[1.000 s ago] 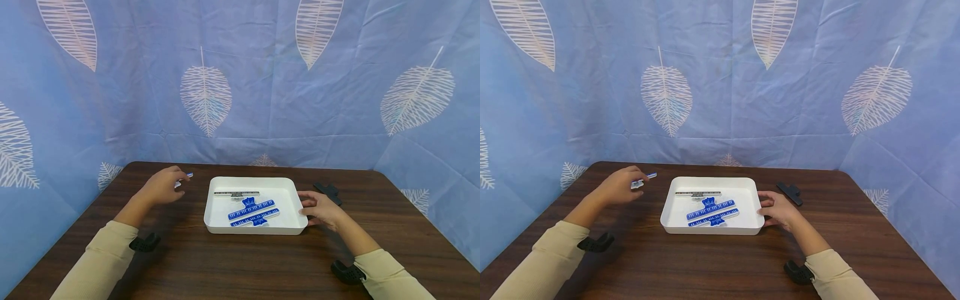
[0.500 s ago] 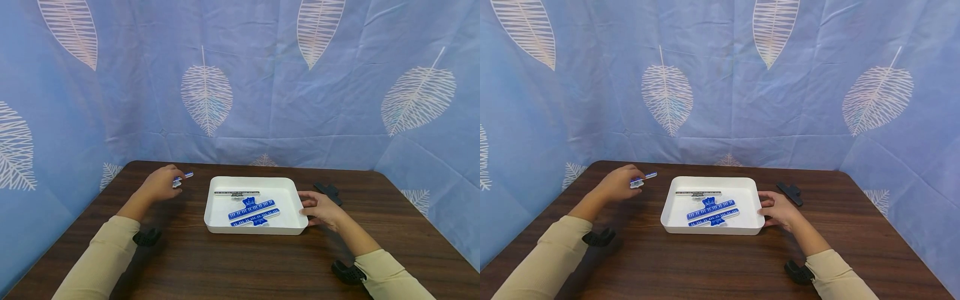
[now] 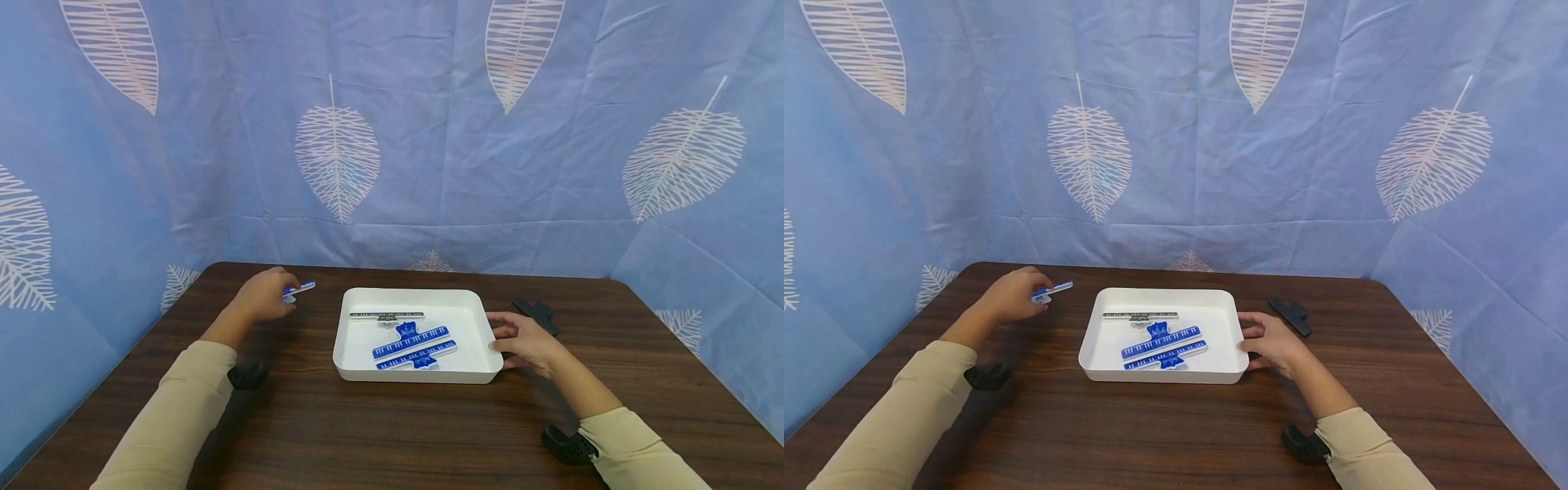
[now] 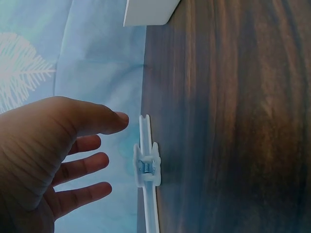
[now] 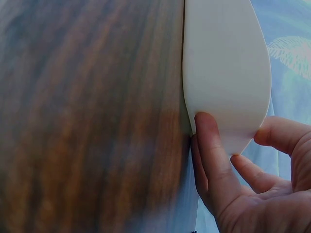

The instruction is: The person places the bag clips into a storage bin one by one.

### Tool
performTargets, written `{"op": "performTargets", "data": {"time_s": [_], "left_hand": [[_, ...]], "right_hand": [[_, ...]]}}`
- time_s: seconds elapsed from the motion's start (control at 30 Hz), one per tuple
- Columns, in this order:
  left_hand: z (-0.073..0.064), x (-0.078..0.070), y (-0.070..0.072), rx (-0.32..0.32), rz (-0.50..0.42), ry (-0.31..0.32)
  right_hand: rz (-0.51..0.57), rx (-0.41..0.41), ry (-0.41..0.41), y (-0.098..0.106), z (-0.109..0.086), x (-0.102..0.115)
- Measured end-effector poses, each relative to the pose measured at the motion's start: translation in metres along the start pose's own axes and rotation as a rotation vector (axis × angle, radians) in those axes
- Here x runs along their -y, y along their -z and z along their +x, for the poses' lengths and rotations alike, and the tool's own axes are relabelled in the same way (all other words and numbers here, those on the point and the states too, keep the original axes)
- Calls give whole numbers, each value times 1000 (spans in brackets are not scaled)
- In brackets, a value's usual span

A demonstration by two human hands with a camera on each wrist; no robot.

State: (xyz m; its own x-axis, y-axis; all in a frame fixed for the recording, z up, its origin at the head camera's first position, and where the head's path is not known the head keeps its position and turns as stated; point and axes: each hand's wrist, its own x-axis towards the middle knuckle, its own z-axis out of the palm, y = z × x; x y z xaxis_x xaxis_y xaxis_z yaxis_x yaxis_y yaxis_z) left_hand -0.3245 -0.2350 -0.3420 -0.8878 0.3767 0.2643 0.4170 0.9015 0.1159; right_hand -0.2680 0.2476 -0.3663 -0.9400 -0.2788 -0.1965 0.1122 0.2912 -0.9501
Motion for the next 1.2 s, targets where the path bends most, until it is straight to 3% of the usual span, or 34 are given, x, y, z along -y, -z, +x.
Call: {"op": "performTargets", "data": {"time_s": [0.47,1.0,1.2], "left_hand": [[15,8,-7,115,-24,111],[35,18,-21,198,-52,125],[35,15,-23,251,-84,174]], "right_hand": [[-3,-9,-2,0,0,-1],[-22,-16,-1,0,0,-1],[-23,-16,-3,-1,0,0]]}}
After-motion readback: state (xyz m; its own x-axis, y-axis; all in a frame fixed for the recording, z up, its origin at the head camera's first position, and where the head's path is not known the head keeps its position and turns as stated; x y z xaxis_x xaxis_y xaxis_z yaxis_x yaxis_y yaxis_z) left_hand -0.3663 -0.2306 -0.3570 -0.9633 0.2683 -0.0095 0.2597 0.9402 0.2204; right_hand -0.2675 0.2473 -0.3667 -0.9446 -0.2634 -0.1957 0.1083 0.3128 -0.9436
